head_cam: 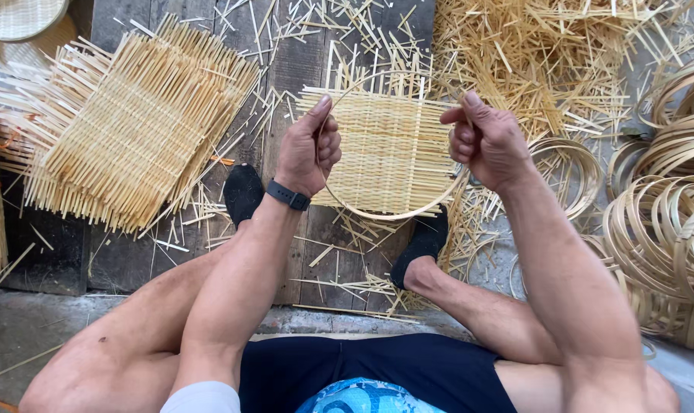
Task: The person weaves bamboo strips into a circular mat using a wooden frame and shears. They repeatedly place a circular frame over a woven section, trim excess strips with shears, and continue weaving to expand the mat.
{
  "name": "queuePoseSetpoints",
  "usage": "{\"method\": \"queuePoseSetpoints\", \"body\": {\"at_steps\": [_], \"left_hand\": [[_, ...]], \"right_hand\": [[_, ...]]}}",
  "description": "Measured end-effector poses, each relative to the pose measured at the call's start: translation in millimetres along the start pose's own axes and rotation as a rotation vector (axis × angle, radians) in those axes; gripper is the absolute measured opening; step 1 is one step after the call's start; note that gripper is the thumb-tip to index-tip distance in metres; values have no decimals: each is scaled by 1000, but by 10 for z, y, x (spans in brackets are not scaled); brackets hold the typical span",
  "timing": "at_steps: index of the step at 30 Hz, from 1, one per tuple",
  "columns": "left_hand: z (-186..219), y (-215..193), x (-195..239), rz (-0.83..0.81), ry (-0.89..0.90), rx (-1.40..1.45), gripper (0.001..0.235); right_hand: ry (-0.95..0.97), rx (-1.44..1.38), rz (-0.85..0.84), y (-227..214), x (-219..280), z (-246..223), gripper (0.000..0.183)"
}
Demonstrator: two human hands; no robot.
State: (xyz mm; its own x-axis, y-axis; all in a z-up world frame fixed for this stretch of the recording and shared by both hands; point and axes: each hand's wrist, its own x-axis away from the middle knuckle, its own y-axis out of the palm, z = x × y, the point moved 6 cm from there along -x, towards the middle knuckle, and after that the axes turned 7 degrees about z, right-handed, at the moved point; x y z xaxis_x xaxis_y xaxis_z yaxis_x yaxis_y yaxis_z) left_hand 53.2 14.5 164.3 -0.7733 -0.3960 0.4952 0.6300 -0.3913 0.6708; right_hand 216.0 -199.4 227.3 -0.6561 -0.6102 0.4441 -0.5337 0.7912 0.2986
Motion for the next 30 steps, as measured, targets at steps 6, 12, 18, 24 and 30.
{"method": "queuePoseSetpoints", "body": {"at_steps": [6,12,18,24,30], "left_hand": [[29,-105,-26,59,20,136,29],[-25,-188,-134,-10,-132,-36,36],[-100,-310,-179,12,-87,23,33],[-168,-860,-361,408,98,-132,23],[-407,-1261,-812,427,461,-1081,37]], "right_hand": [[-29,-256,69,-102,-135,366,45],[-12,-249,96,-208,-210,548,49],[21,-139,74,-210,-155,589,38],[-32,408,433,-371,-275,888,20],[-50,860,636,-580,-568,1485,15]]}}
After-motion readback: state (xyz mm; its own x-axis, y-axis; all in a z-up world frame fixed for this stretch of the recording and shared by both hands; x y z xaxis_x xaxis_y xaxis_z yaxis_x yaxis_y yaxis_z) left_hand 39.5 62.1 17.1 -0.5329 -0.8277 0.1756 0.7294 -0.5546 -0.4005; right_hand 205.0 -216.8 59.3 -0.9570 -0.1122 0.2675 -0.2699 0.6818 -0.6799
